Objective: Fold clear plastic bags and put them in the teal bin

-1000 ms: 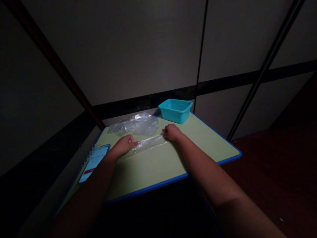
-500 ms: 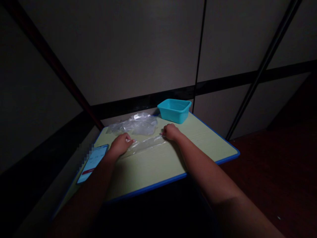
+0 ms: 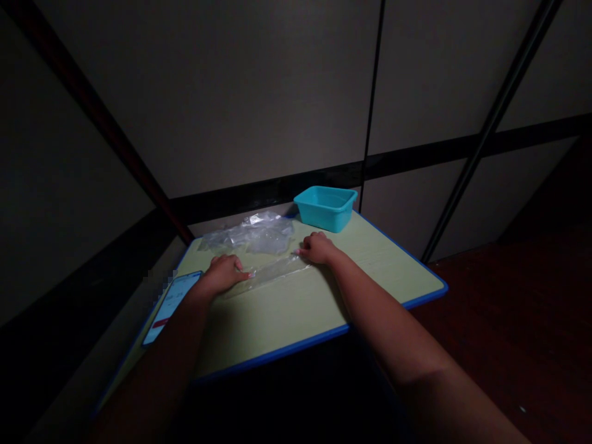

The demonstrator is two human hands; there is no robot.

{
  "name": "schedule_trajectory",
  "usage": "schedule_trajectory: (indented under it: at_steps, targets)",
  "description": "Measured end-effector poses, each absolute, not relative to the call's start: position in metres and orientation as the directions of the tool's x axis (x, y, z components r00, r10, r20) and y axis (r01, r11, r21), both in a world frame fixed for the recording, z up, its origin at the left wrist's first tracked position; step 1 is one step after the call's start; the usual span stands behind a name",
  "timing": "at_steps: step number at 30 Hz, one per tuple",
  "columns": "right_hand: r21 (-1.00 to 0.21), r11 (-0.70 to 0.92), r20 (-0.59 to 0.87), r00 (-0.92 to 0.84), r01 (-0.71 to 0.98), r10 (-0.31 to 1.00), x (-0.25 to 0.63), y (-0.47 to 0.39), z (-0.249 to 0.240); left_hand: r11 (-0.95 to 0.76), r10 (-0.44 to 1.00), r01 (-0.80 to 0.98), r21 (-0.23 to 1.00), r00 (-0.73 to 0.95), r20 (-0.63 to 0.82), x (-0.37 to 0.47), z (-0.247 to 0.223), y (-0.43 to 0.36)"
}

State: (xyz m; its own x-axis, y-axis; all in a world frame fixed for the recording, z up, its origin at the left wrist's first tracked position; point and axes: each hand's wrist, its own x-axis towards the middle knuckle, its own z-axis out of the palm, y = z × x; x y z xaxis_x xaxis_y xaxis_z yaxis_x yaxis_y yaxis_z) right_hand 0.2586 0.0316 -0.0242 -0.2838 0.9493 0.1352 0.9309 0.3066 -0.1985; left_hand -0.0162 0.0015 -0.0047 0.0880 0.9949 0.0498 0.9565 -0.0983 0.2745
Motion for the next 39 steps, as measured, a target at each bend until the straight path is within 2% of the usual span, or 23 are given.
schedule_trajectory:
  at_steps: [7,12,17,25,39]
  targets:
    - [-0.169,0.321,0.112,-0.305,0.932,0.946,0.259,0.03,-0.022,-0.113,0.988,0.893,0.437,0.147,-0.045,-0.026,-0.006,0.008]
    - [-0.153,0.31,0.105,-0.296,0.938,0.949,0.259,0.031,-0.023,-0.164,0.98,0.798,0.58,0.2,0.002,-0.028,-0.006,0.011]
    - [-0.183,0.273,0.087,-0.261,0.945,0.962,0.259,0.032,-0.022,-0.181,0.98,0.753,0.632,0.192,0.052,-0.027,-0.005,0.012]
    - [-0.19,0.252,0.098,-0.237,0.949,0.967,0.258,0.032,-0.023,-0.163,0.987,0.767,0.621,0.134,0.094,-0.021,-0.002,0.008]
    - [-0.19,0.226,0.076,-0.215,0.955,0.974,0.255,0.033,-0.027,-0.136,0.988,0.889,0.438,0.09,0.125,-0.017,-0.003,0.009]
